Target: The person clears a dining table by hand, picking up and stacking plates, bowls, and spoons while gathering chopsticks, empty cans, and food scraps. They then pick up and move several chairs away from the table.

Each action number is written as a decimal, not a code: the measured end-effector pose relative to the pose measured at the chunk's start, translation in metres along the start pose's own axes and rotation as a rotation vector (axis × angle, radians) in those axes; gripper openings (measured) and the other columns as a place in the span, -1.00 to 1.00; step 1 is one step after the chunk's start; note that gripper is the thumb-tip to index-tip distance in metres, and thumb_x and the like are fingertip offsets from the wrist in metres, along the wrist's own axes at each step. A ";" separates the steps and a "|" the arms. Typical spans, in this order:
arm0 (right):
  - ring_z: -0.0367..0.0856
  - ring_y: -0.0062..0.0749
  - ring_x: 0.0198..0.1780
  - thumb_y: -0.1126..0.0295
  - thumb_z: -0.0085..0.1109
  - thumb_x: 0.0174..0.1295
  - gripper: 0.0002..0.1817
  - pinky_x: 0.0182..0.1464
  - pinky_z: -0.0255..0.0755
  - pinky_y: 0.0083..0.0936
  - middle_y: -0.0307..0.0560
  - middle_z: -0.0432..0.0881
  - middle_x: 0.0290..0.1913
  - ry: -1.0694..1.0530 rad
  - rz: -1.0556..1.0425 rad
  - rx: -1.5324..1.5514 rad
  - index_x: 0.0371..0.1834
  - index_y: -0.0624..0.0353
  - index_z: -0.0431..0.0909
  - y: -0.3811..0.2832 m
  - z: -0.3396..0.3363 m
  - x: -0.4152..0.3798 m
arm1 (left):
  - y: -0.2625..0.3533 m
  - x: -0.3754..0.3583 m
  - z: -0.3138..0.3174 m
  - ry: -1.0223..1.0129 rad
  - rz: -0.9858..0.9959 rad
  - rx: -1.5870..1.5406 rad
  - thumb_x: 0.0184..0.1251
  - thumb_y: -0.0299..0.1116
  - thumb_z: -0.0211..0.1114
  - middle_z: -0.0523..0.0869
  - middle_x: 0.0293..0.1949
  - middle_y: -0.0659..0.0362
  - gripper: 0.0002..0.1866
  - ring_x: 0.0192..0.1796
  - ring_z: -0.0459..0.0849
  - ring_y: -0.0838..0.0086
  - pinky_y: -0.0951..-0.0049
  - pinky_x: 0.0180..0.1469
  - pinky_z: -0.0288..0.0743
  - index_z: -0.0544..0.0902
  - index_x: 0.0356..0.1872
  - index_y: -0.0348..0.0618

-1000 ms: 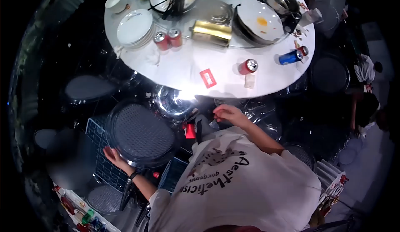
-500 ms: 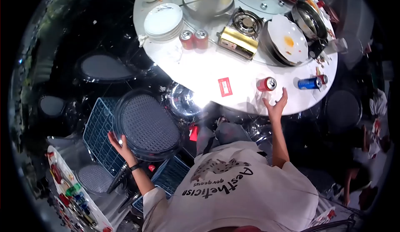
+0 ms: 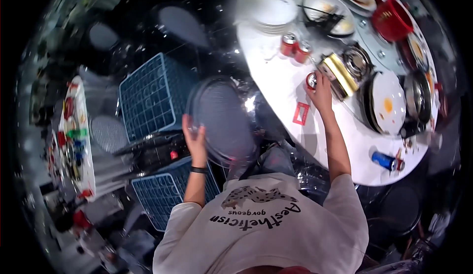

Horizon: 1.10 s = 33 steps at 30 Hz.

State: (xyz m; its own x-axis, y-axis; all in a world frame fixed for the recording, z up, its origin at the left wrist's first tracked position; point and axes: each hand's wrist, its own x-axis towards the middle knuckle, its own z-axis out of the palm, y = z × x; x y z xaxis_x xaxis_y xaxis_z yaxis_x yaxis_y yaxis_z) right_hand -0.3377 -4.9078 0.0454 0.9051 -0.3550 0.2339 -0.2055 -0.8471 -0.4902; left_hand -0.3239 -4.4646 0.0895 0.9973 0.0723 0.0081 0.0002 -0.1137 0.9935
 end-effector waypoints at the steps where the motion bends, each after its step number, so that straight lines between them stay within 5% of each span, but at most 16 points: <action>1: 0.33 0.06 0.13 0.41 0.32 -0.12 -0.25 0.07 0.38 -0.20 0.10 0.34 0.09 0.006 -0.010 -0.041 0.25 0.11 0.25 -0.003 0.016 0.011 | 0.003 -0.019 0.012 0.029 -0.044 -0.033 0.23 -0.51 0.20 0.10 0.41 0.04 -0.25 0.41 0.11 0.29 0.32 0.37 0.05 0.04 0.41 -0.16; 9: 0.20 0.26 0.21 0.23 0.34 -0.08 -0.08 0.24 0.18 -0.07 0.28 0.21 0.24 0.051 0.034 -0.239 0.40 0.06 0.08 -0.015 0.043 0.026 | 0.009 -0.043 0.072 -0.077 0.099 0.226 0.20 -0.32 0.28 -0.11 0.44 -0.10 -0.09 0.47 -0.07 0.10 0.21 0.44 -0.16 -0.14 0.41 -0.31; 17: 0.08 0.20 0.30 0.32 0.42 -0.12 -0.04 0.29 0.10 -0.06 0.20 0.12 0.32 0.102 0.070 -0.339 0.41 -0.09 0.08 -0.086 0.031 0.021 | 0.030 0.008 0.044 -0.565 0.165 0.195 0.15 -0.06 0.32 -0.24 0.39 -0.32 0.14 0.43 -0.09 -0.13 0.13 0.43 -0.12 -0.39 0.35 -0.47; 19: 0.07 0.17 0.31 0.32 0.38 -0.07 -0.12 0.30 0.07 -0.07 0.21 0.12 0.31 0.106 0.097 -0.366 0.38 -0.02 0.13 -0.106 0.034 0.023 | 0.020 0.019 0.032 -0.725 0.176 0.225 0.18 -0.01 0.27 -0.18 0.38 -0.36 0.13 0.41 -0.04 -0.16 0.11 0.41 -0.10 -0.40 0.33 -0.53; 22: 0.06 0.14 0.33 0.32 0.35 0.01 -0.23 0.32 0.04 -0.09 0.22 0.14 0.31 0.086 0.138 -0.395 0.33 0.06 0.21 -0.134 0.039 0.021 | 0.020 0.055 0.004 -0.885 0.190 0.289 0.26 -0.02 0.19 0.15 0.28 -0.33 -0.07 0.31 0.19 -0.11 0.13 0.34 0.08 -0.11 0.32 -0.54; 24: 0.08 0.09 0.33 0.34 0.31 0.05 -0.31 0.26 0.18 -0.11 0.15 0.15 0.31 0.082 0.122 -0.428 0.29 0.07 0.24 -0.144 0.035 0.013 | 0.018 0.119 0.000 -0.888 0.043 0.164 0.30 -0.08 0.15 0.31 0.22 -0.27 -0.23 0.27 0.29 -0.06 0.15 0.30 0.16 0.10 0.30 -0.50; 28: 0.21 -0.02 0.26 0.36 0.26 0.10 -0.37 0.11 0.34 -0.23 0.08 0.20 0.28 0.125 0.329 -0.218 0.27 0.10 0.26 -0.189 0.006 -0.013 | 0.001 0.330 -0.009 0.091 0.321 0.235 0.25 -0.21 0.21 0.29 0.19 -0.17 -0.33 0.22 0.32 0.10 0.22 0.29 0.15 0.17 0.23 -0.45; 29: 0.23 -0.04 0.24 0.38 0.25 0.11 -0.39 0.08 0.36 -0.25 0.07 0.22 0.27 0.146 0.379 -0.201 0.26 0.11 0.26 -0.192 0.001 -0.022 | 0.004 0.381 -0.014 0.195 0.278 0.187 0.21 -0.14 0.27 0.25 0.23 -0.18 -0.23 0.26 0.29 0.08 0.22 0.31 0.12 0.14 0.26 -0.46; 31: 0.28 -0.07 0.20 0.41 0.23 0.12 -0.41 0.04 0.39 -0.29 0.06 0.24 0.25 0.189 0.491 -0.155 0.25 0.14 0.27 -0.189 -0.007 -0.039 | -0.025 0.493 -0.018 0.111 -0.120 -0.051 0.06 0.06 0.39 0.23 0.30 -0.18 0.04 0.30 0.27 0.12 0.23 0.30 0.16 0.03 0.35 -0.44; 32: 0.30 -0.09 0.19 0.42 0.22 0.12 -0.42 0.01 0.41 -0.32 0.05 0.25 0.24 0.208 0.550 -0.130 0.24 0.15 0.27 -0.186 -0.009 -0.046 | 0.000 0.521 -0.015 0.052 -0.396 -0.176 0.08 -0.25 0.37 0.39 0.18 -0.06 -0.16 0.14 0.41 0.17 0.24 0.10 0.37 0.14 0.34 -0.31; 33: 0.32 -0.11 0.17 0.44 0.21 0.13 -0.43 -0.01 0.42 -0.34 0.04 0.27 0.22 0.228 0.604 -0.100 0.23 0.16 0.27 -0.181 -0.010 -0.052 | -0.024 0.562 -0.012 -0.109 -0.289 -0.192 0.03 -0.35 0.30 0.48 0.04 -0.02 -0.24 0.01 0.50 0.19 0.26 -0.05 0.44 0.21 0.32 -0.22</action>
State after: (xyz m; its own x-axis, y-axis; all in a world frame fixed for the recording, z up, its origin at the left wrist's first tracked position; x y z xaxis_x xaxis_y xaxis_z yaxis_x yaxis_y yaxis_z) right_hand -0.3513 -4.7395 0.1302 0.5201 -0.8457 0.1197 -0.6967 -0.5011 -0.5133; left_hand 0.2356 -4.4089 0.0715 0.9600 -0.0327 -0.2781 0.2800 0.0851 0.9562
